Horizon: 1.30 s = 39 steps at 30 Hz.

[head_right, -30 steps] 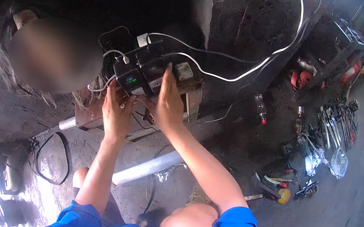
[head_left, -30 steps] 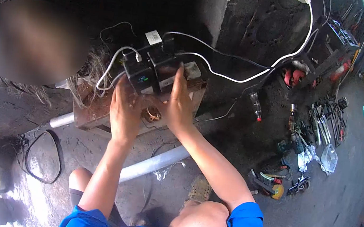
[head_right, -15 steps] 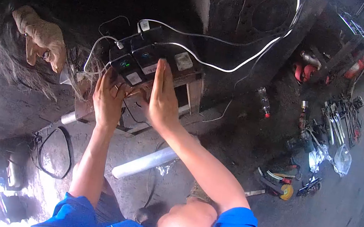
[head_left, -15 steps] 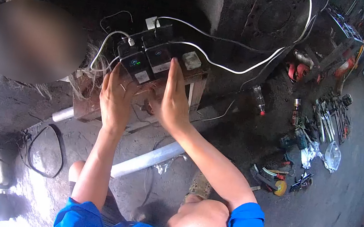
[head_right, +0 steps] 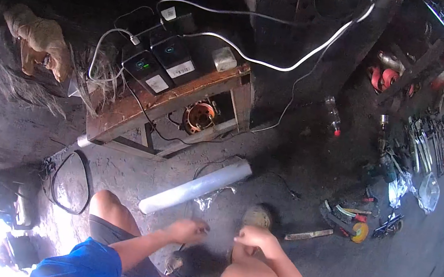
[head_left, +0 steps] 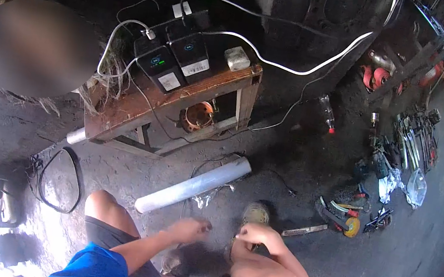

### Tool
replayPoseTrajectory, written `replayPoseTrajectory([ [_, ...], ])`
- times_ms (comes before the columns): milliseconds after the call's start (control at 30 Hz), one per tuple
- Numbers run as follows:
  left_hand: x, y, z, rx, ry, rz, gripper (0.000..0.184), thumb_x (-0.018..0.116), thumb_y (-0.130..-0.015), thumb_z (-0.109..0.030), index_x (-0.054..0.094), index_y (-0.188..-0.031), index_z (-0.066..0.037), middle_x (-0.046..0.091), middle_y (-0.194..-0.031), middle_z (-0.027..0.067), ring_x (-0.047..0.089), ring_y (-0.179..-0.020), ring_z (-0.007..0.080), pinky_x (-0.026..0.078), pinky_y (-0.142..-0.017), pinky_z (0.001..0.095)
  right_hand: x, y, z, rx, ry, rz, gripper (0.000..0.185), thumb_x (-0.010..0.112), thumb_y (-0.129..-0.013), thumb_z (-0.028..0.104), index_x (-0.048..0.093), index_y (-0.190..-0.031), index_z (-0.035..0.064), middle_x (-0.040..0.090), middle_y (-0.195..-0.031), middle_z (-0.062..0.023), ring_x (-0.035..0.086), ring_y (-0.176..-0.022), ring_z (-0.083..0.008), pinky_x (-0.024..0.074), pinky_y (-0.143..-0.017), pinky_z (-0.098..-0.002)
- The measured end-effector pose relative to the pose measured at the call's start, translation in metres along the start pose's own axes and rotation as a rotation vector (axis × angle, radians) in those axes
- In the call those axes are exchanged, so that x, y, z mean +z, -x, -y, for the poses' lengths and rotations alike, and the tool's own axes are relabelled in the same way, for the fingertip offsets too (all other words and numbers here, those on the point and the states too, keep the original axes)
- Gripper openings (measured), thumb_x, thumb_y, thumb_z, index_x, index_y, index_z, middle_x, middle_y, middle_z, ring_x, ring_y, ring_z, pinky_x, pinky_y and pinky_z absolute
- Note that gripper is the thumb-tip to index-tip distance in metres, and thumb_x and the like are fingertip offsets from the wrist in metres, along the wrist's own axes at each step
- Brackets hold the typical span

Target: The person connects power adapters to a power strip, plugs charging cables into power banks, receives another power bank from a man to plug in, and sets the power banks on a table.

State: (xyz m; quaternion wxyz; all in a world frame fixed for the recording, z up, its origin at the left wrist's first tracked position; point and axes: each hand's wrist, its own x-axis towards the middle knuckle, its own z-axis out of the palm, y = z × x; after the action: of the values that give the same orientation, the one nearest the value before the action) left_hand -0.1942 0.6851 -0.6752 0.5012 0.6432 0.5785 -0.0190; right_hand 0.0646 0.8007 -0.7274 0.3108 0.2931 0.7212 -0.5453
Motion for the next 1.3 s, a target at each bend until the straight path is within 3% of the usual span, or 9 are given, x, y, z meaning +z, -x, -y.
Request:
replayPoseTrajectory([
  [100,0.037,-0.022,0.004,0.063,-0.038,0.055,0.035,0.055,-0.091,-0.030,0.058,-0.118,-0.008,0.063,-0.116,0.0171,0.061,-0.107,0.0358,0.049,-0.091,0.0468,0.024,-0.011,-0.013,0.012,-0.306,0.104,0.046,0.059,-0.089,0.048,0.071,-0.098,0.0045,0.070,-0.086,-0.0176,0.068,-0.074,-0.0298,0.0533,-0.068,-0.0405],
  [367,0.019,-0.055,-0.012,-0.009,0.040,0.046,0.035,0.055,-0.092,-0.031,0.058,-0.118,-0.008,0.064,-0.115,0.0158,0.062,-0.105,0.0352,0.050,-0.090,0.0469,0.038,-0.025,0.002,-0.161,0.137,0.072,0.047,0.061,-0.088,0.050,0.071,-0.098,0.0053,0.072,-0.084,-0.0120,0.069,-0.075,-0.0225,0.0541,-0.066,-0.0401],
  [467,0.018,-0.060,0.001,-0.015,0.027,0.021,0.035,0.055,-0.092,-0.031,0.059,-0.118,-0.008,0.064,-0.114,0.0154,0.063,-0.104,0.0345,0.050,-0.088,0.0464,0.024,-0.021,0.009,-0.085,-0.039,0.282,0.045,0.061,-0.087,0.048,0.071,-0.099,0.0063,0.071,-0.083,-0.0123,0.068,-0.072,-0.0236,0.0540,-0.065,-0.0400],
  [733,0.019,-0.056,0.019,-0.070,-0.050,-0.016,0.032,0.057,-0.091,-0.031,0.060,-0.116,-0.011,0.065,-0.109,0.0128,0.063,-0.102,0.0319,0.051,-0.086,0.0443,0.036,-0.044,-0.012,-0.087,0.024,0.307,0.045,0.060,-0.088,0.048,0.071,-0.098,0.0064,0.070,-0.079,-0.0082,0.065,-0.068,-0.0206,0.0538,-0.061,-0.0376],
  [833,0.021,-0.056,0.030,0.007,-0.091,-0.216,0.034,0.057,-0.089,-0.027,0.057,-0.118,-0.009,0.059,-0.117,0.0170,0.060,-0.105,0.0357,0.050,-0.087,0.0455,0.031,-0.037,-0.009,-0.106,-0.011,0.300,0.047,0.059,-0.087,0.050,0.072,-0.097,0.0061,0.069,-0.078,-0.0089,0.065,-0.067,-0.0209,0.0535,-0.060,-0.0383],
  [1000,-0.002,-0.049,0.025,-0.152,-0.349,-0.594,0.054,0.064,-0.083,-0.029,0.049,-0.133,-0.014,0.045,-0.134,0.0190,0.043,-0.125,0.0356,0.039,-0.098,0.0512,0.023,-0.034,0.001,-0.036,0.084,0.324,0.051,0.057,-0.089,0.054,0.072,-0.100,0.0060,0.072,-0.085,-0.0117,0.068,-0.076,-0.0242,0.0528,-0.069,-0.0374],
  [1067,-0.009,-0.050,0.031,-0.190,-0.420,-0.543,0.061,0.065,-0.083,-0.031,0.044,-0.138,-0.016,0.041,-0.137,0.0186,0.040,-0.127,0.0349,0.037,-0.100,0.0536,0.023,-0.033,0.000,-0.063,0.069,0.333,0.054,0.058,-0.087,0.057,0.073,-0.093,0.0052,0.068,-0.074,-0.0098,0.064,-0.063,-0.0226,0.0525,-0.058,-0.0382],
  [1200,-0.014,-0.053,0.055,-0.295,-0.537,-0.408,0.075,0.065,-0.083,-0.037,0.032,-0.147,-0.019,0.036,-0.142,0.0179,0.037,-0.130,0.0332,0.034,-0.102,0.0585,0.035,-0.047,-0.012,-0.091,0.071,0.342,0.055,0.057,-0.087,0.057,0.073,-0.090,0.0041,0.068,-0.073,-0.0082,0.064,-0.065,-0.0209,0.0521,-0.059,-0.0383],
  [1300,-0.015,-0.054,0.073,-0.314,-0.508,-0.360,0.077,0.066,-0.083,-0.038,0.030,-0.148,-0.017,0.038,-0.141,0.0163,0.037,-0.131,0.0323,0.034,-0.105,0.0552,0.033,-0.045,-0.011,-0.113,0.001,0.387,0.055,0.058,-0.088,0.055,0.072,-0.085,0.0026,0.067,-0.070,-0.0066,0.063,-0.064,-0.0195,0.0515,-0.059,-0.0380],
])
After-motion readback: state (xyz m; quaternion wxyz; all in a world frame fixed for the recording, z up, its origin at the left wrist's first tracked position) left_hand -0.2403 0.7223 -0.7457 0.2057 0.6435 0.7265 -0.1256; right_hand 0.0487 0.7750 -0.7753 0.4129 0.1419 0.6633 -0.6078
